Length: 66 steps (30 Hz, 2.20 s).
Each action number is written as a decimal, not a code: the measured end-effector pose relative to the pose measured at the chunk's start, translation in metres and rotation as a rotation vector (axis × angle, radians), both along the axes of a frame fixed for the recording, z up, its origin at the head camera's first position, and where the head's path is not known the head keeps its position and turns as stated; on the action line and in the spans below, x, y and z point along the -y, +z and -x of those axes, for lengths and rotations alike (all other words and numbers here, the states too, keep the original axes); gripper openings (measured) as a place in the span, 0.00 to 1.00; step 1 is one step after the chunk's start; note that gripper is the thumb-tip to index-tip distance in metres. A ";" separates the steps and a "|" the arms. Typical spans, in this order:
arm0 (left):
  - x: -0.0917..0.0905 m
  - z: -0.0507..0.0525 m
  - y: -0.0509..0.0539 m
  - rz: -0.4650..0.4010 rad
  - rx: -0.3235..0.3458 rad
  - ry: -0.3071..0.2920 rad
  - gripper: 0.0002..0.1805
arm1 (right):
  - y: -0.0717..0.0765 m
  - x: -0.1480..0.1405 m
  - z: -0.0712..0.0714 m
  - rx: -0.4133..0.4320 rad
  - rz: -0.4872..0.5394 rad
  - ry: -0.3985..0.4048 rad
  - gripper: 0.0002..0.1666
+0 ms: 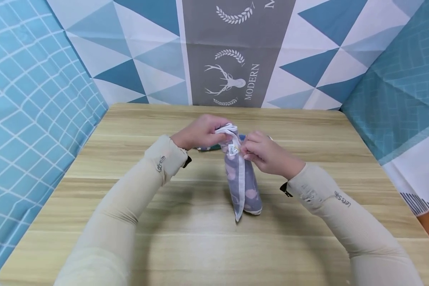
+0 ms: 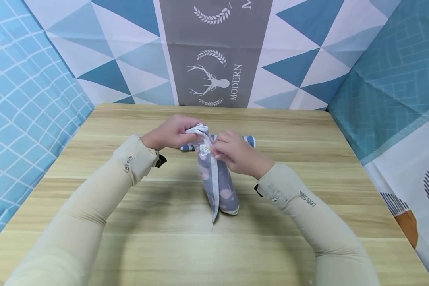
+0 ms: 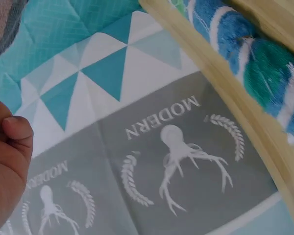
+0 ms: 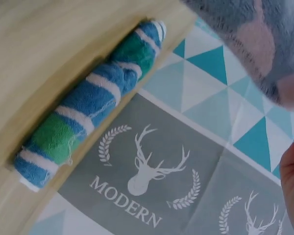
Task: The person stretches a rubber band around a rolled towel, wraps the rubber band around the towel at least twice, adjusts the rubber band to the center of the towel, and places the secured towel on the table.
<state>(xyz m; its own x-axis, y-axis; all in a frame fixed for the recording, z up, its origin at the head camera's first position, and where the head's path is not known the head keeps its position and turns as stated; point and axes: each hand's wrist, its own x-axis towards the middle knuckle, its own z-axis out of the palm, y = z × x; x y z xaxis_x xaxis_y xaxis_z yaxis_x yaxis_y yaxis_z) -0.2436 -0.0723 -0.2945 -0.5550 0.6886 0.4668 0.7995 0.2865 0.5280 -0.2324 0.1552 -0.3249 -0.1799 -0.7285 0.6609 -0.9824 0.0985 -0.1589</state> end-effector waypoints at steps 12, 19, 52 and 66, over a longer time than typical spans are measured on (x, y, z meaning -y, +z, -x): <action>-0.020 -0.007 0.008 0.008 0.259 0.310 0.10 | 0.007 0.007 -0.007 -0.159 0.132 -0.305 0.08; -0.024 -0.012 0.019 0.099 0.405 0.504 0.18 | 0.011 0.017 -0.005 -0.285 0.068 -0.265 0.05; 0.000 -0.009 0.015 0.120 0.423 0.362 0.16 | -0.009 0.040 -0.005 -0.166 0.060 -0.352 0.14; 0.019 -0.002 -0.009 0.051 -0.092 -0.058 0.12 | -0.014 0.021 0.017 -0.012 0.082 -0.077 0.05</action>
